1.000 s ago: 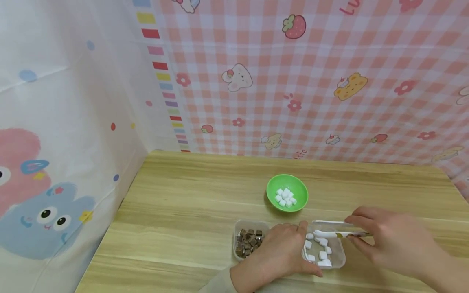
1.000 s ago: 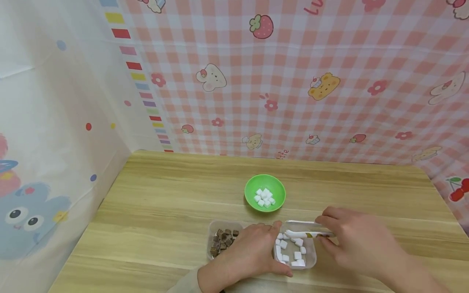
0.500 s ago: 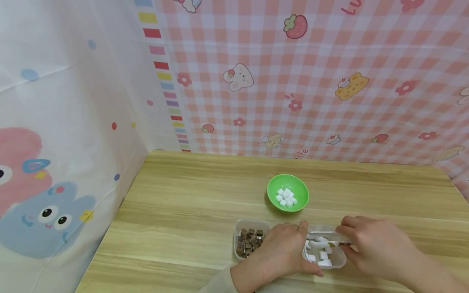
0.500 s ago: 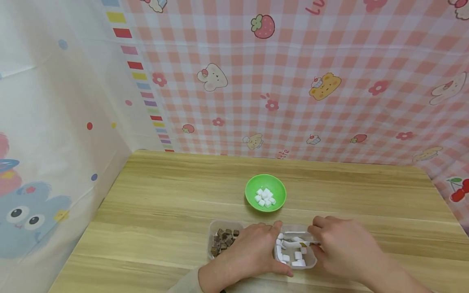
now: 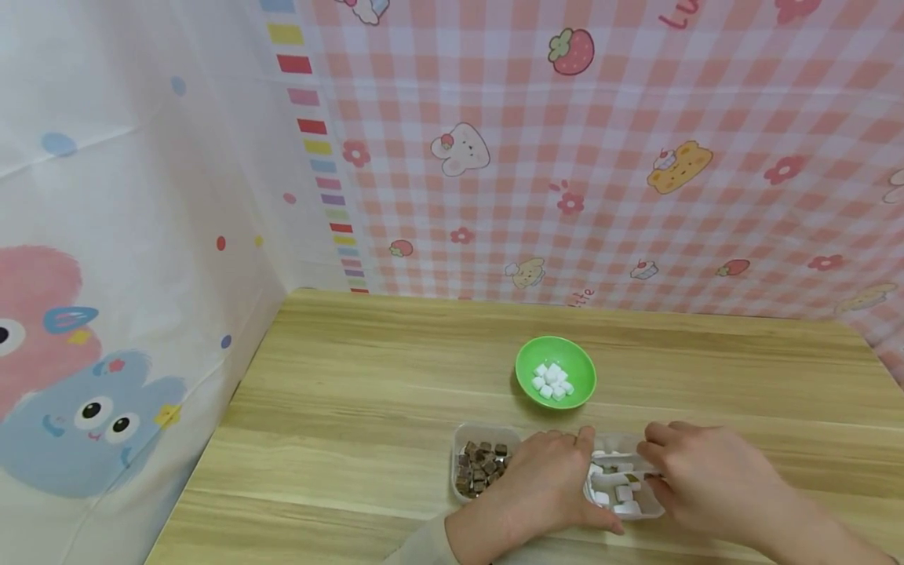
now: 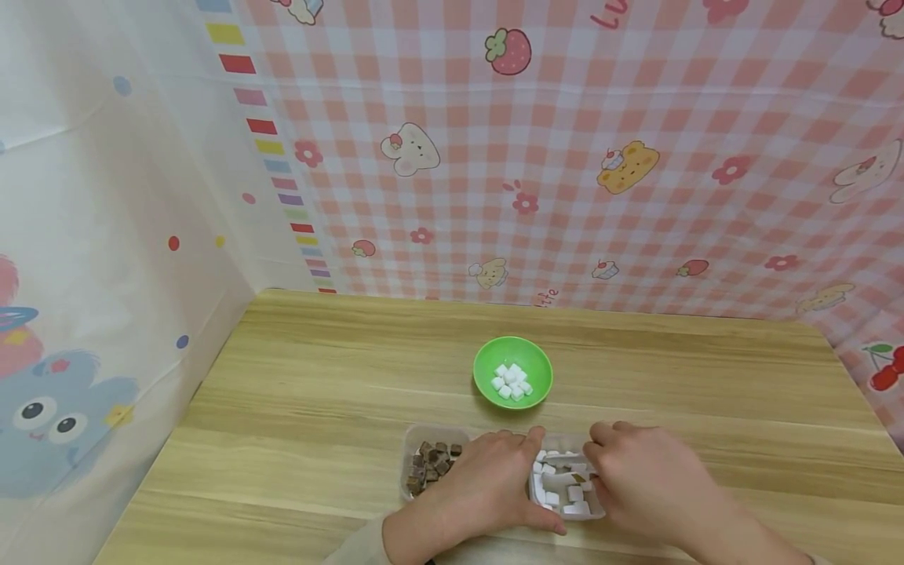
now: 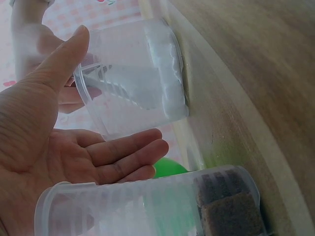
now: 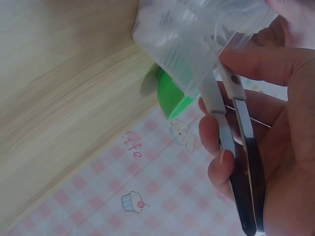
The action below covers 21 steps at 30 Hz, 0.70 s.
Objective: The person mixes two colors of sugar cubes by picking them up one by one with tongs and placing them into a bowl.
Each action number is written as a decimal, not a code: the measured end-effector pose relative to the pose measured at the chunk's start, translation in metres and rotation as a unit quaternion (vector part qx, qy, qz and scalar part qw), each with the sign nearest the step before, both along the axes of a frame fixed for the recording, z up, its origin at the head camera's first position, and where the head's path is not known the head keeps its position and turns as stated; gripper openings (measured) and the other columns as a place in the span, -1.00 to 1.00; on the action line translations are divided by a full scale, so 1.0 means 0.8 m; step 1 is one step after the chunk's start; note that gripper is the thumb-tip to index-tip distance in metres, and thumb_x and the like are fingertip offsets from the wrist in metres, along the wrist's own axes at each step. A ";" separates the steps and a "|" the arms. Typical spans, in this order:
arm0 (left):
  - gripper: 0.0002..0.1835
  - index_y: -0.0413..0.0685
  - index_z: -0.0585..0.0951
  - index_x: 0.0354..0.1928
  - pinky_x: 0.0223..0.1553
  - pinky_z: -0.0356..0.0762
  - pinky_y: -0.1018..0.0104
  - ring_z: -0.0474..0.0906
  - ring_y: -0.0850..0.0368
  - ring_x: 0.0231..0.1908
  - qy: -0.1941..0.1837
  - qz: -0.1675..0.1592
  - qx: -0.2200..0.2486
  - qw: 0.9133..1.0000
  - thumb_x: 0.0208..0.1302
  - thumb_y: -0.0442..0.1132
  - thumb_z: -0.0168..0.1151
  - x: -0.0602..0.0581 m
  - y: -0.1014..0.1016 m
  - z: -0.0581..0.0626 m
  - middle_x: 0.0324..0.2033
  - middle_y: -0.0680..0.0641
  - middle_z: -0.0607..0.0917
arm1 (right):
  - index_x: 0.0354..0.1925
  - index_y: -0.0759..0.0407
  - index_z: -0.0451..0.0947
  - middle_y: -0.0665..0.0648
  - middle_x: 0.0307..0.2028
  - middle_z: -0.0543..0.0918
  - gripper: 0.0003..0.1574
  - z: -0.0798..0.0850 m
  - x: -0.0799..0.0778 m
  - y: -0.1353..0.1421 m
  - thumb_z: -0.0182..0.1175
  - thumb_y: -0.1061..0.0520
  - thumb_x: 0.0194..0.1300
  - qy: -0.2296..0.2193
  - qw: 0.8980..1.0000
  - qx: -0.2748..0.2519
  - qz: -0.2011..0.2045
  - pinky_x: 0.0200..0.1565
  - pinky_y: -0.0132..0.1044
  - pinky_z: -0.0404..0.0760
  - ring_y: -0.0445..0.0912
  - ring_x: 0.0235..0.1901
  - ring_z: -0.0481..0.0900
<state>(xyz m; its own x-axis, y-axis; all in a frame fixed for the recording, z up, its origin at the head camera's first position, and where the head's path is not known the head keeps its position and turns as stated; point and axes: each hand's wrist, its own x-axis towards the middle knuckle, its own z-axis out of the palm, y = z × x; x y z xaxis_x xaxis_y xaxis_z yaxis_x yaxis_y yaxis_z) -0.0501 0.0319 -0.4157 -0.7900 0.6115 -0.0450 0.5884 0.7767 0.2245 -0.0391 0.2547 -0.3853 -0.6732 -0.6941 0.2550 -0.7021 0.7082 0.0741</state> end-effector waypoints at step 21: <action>0.19 -0.14 0.55 0.38 -0.04 0.57 0.43 0.67 0.26 -0.14 0.009 -0.006 0.015 1.000 -0.14 0.60 0.46 0.001 -0.001 -0.001 -0.13 0.04 0.78 | -0.44 -0.01 0.63 -0.21 -0.42 0.50 -0.63 0.011 -0.001 0.017 0.59 0.18 -0.28 0.005 0.999 -0.041 0.027 -0.62 -0.48 0.31 -0.43 -0.53 0.28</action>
